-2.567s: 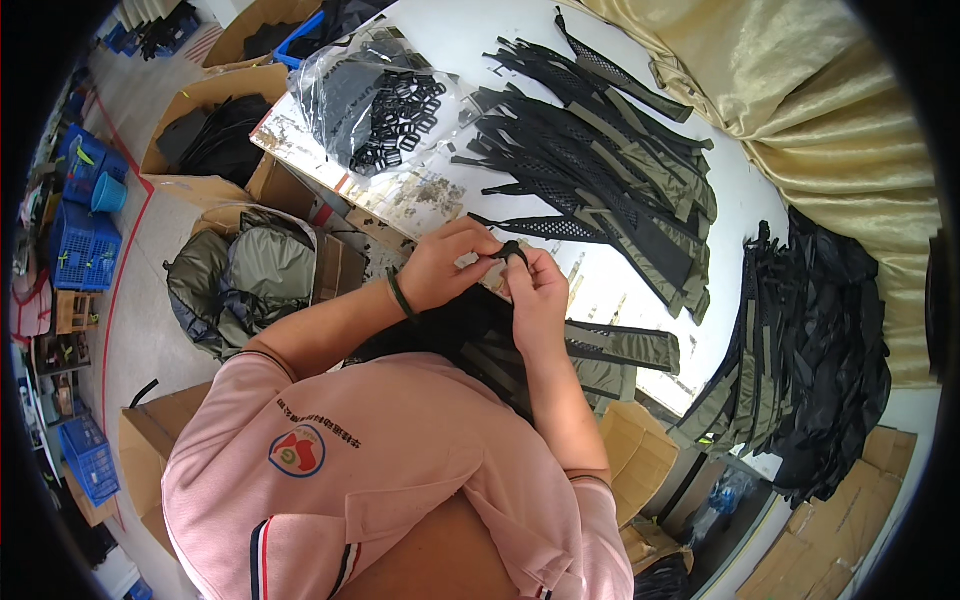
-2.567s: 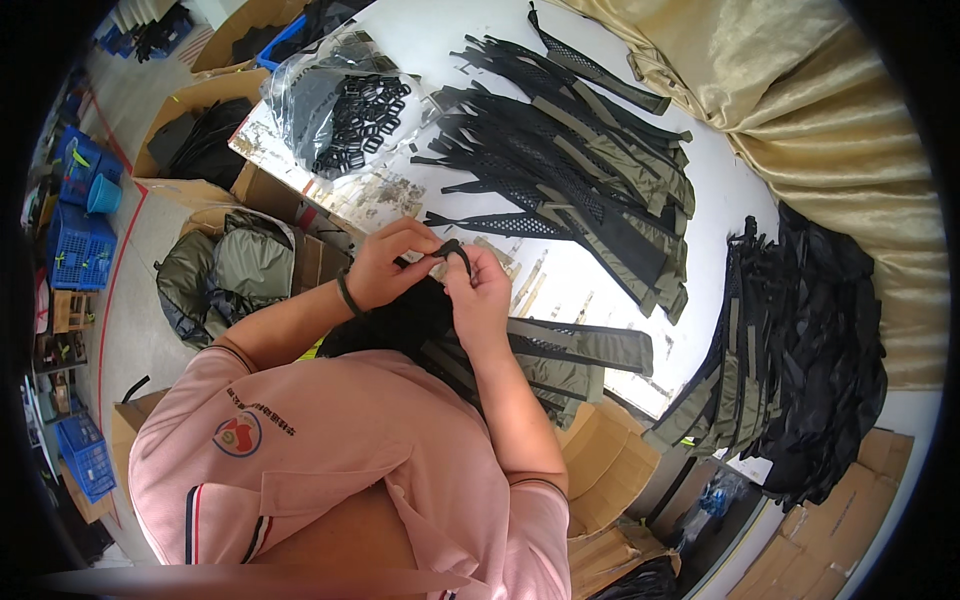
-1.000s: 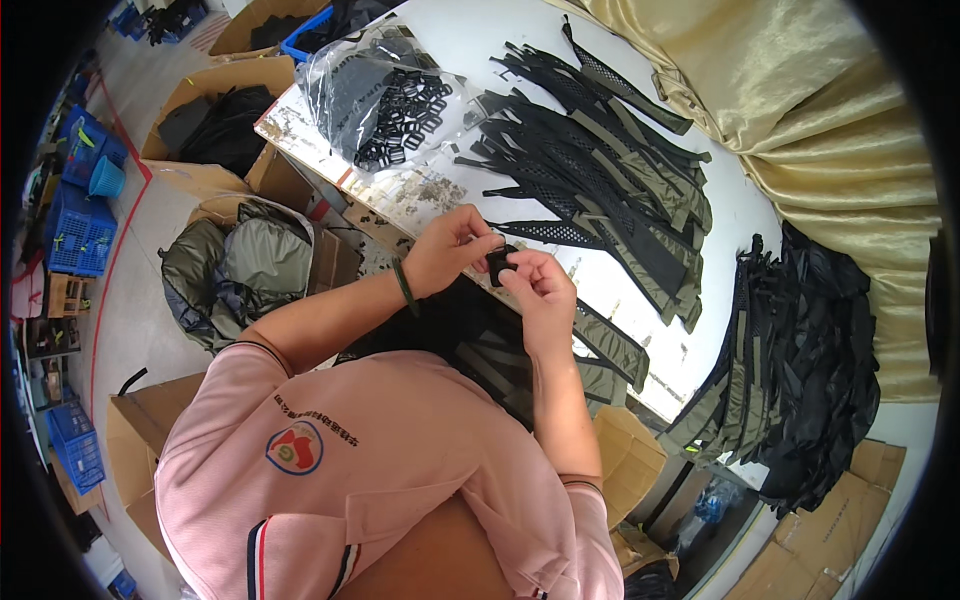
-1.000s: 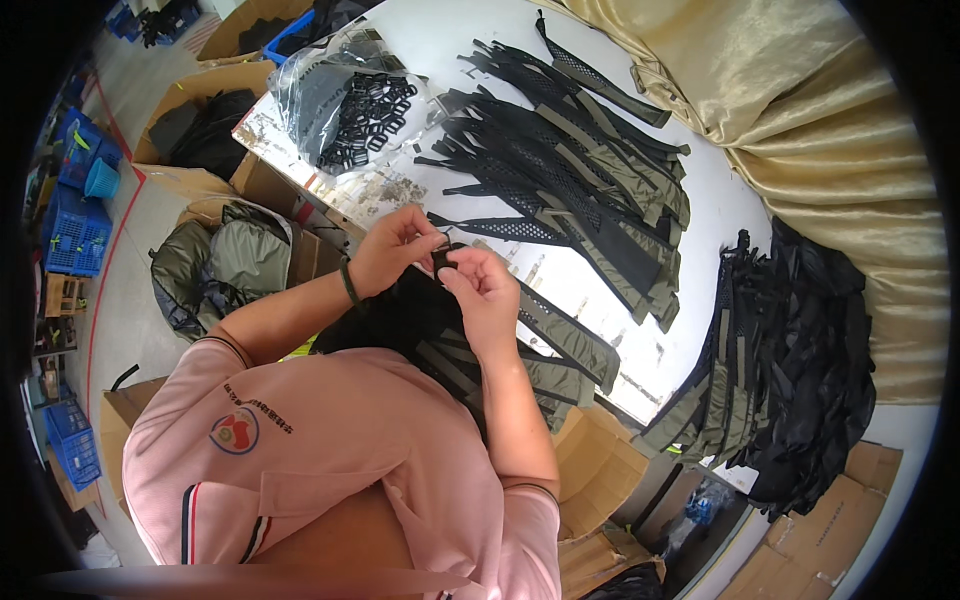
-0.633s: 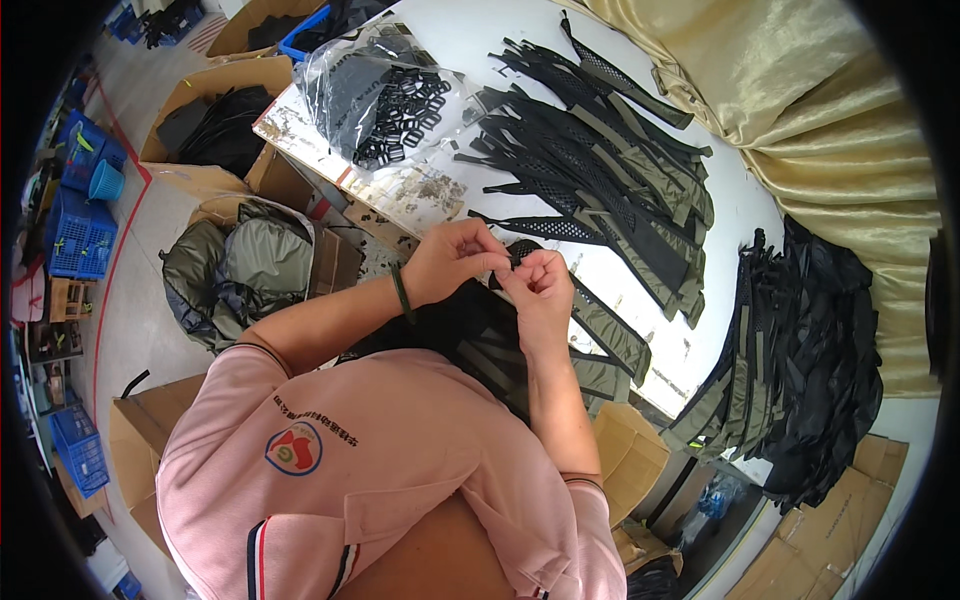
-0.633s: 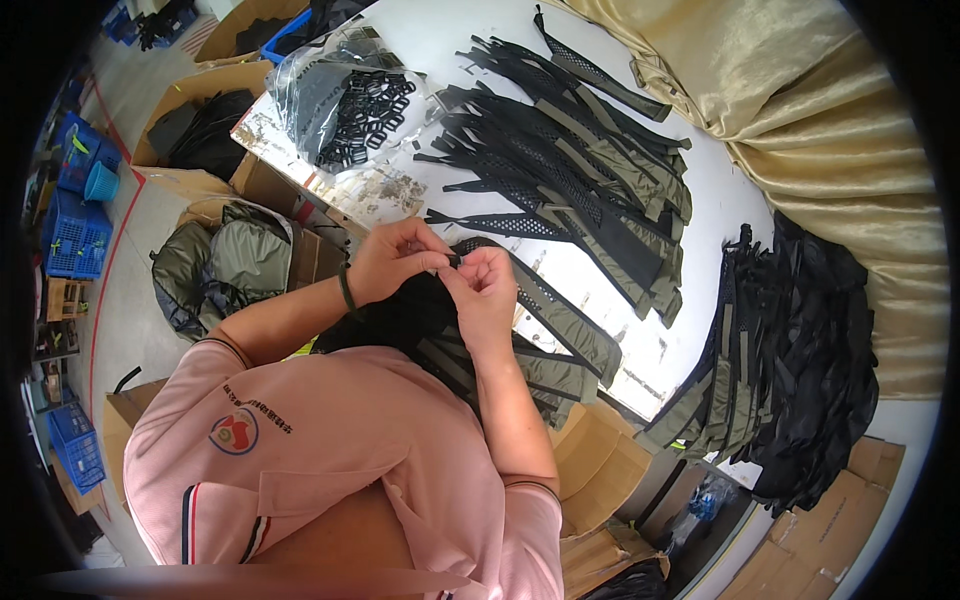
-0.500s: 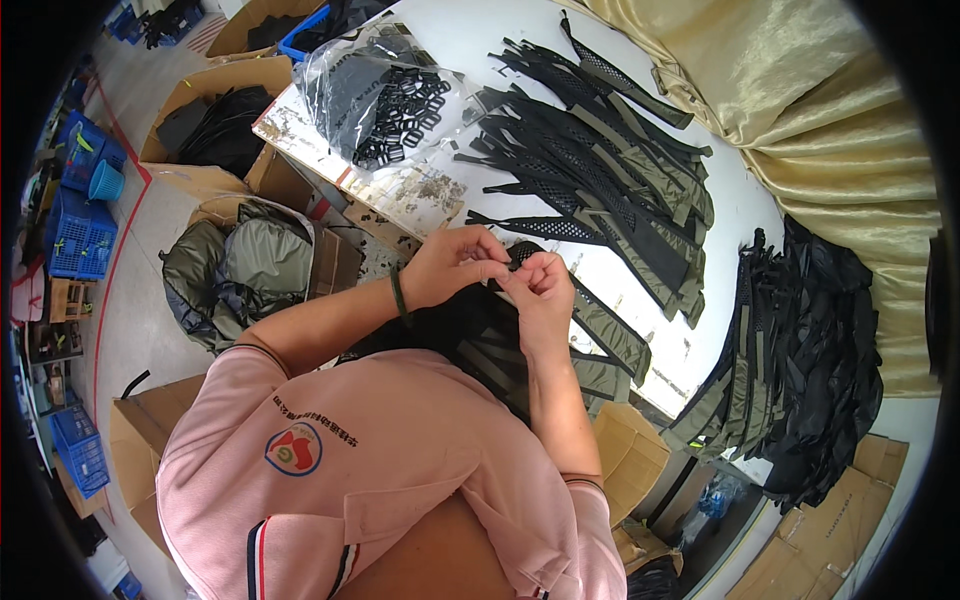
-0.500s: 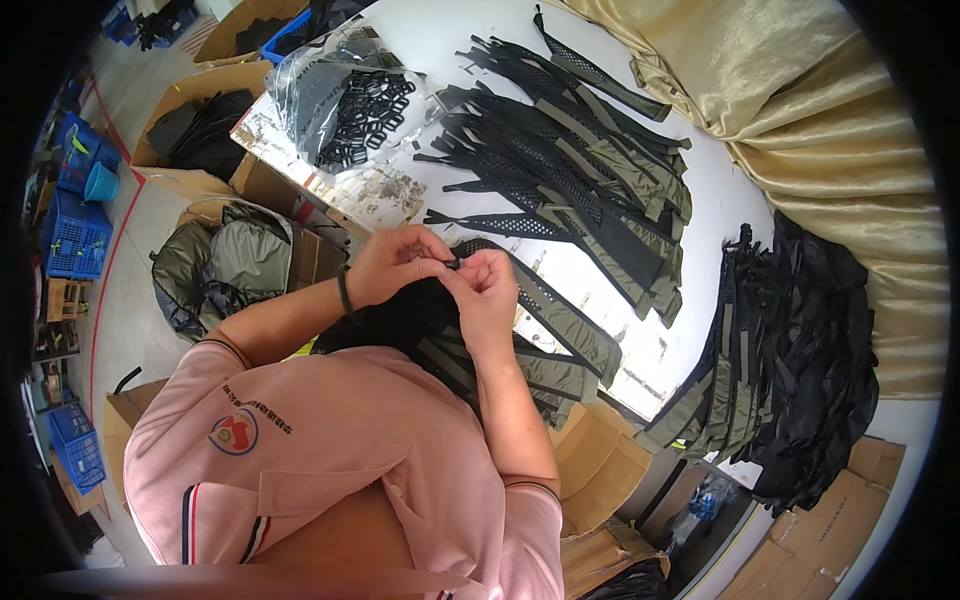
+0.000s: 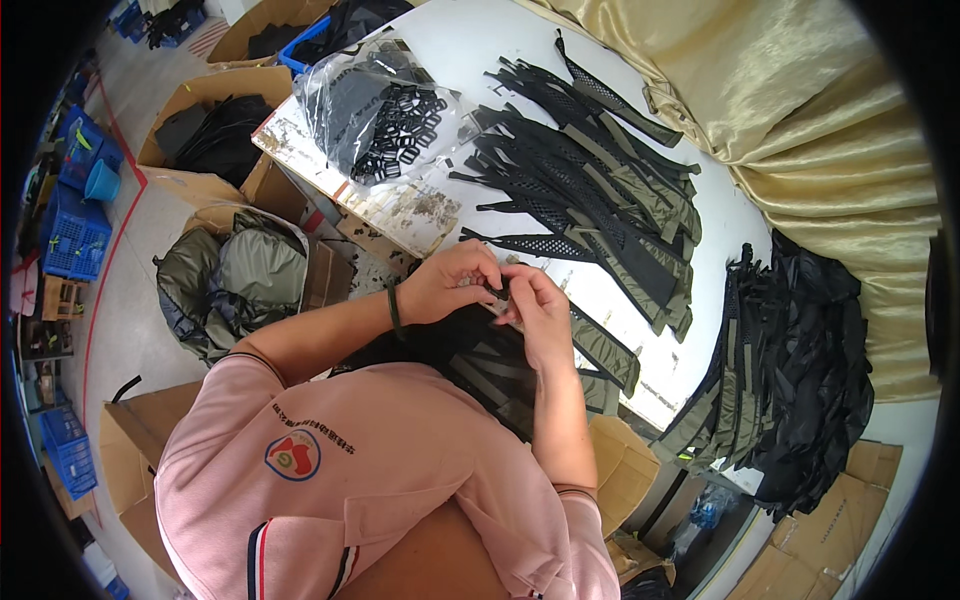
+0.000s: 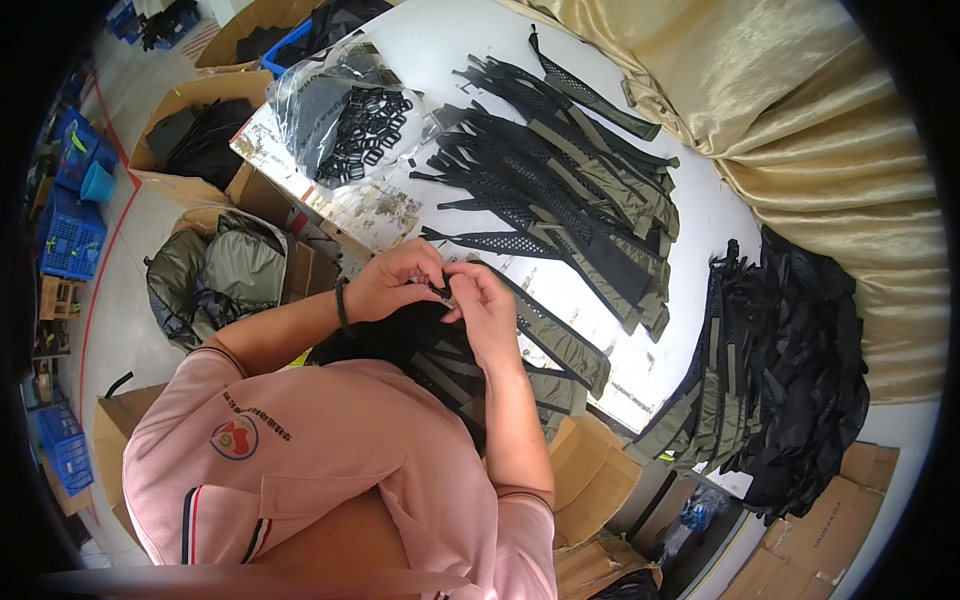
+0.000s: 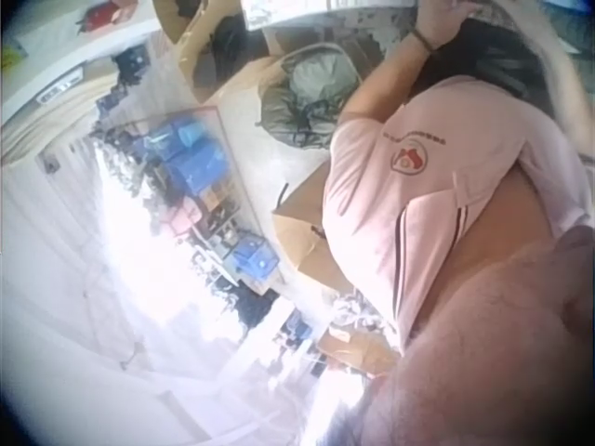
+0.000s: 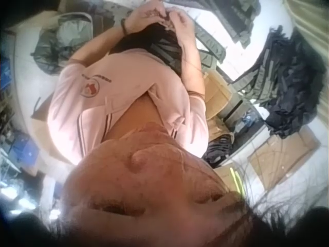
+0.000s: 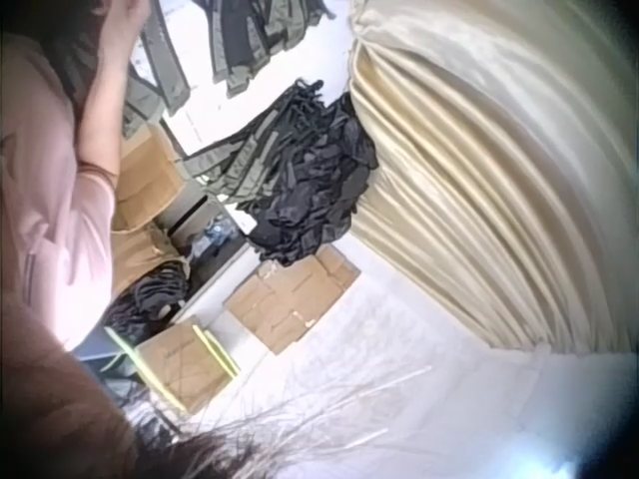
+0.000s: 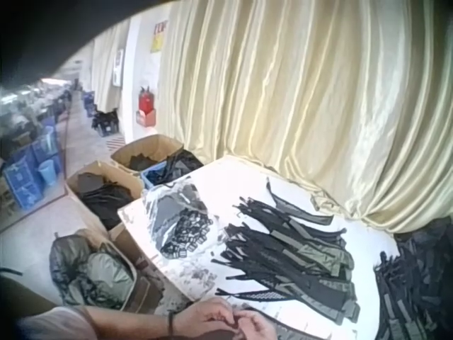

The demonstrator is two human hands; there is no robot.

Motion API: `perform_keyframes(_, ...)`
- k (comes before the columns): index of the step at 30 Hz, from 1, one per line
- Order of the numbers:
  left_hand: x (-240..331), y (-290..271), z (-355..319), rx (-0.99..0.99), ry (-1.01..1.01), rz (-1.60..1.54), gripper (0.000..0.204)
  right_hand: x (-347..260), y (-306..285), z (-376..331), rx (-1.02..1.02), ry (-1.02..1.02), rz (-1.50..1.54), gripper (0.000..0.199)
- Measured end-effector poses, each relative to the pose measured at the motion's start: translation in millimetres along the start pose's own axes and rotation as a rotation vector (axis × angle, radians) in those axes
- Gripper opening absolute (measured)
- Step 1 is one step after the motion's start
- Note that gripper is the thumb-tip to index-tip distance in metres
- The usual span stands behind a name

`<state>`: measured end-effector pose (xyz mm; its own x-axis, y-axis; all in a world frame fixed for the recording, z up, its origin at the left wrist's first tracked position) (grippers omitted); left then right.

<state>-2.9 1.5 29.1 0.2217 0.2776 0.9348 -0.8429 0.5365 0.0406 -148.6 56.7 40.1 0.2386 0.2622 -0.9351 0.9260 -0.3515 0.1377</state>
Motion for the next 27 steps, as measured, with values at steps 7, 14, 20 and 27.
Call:
perform_keyframes(7, -2.0, 8.6, -6.6, -0.072, -0.256, -0.079, 0.022, -2.5, -4.2, 5.5, 0.033, -0.276, -0.31, 0.009)
perform_keyframes(14, -3.8, -3.8, -19.2, 0.132, -0.523, -0.503, 0.023, -0.1, -43.7, 22.7, 0.085, -0.382, -0.551, 0.015)
perform_keyframes(20, -38.6, -67.8, -81.9, 0.475, -0.848, -0.214, 0.023, 71.8, -87.8, -50.5, -0.553, -0.107, -0.895, 0.021)
perform_keyframes(27, -59.3, -110.0, -112.8, 0.146, -1.001, 0.509, 0.03, -5.7, -94.7, 25.3, -0.371, 0.051, -0.636, 0.013)
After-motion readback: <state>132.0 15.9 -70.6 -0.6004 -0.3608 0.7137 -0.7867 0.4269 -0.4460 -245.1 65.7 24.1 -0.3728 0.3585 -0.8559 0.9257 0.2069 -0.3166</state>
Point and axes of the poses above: each hand's wrist, its own z-axis towards the middle knuckle, its own y-axis out of the palm, x = y × z, the point moved 4 cm from there along z, towards the middle knuckle, and after that the axes turned 15 degrees about x, right-handed, at the moved point
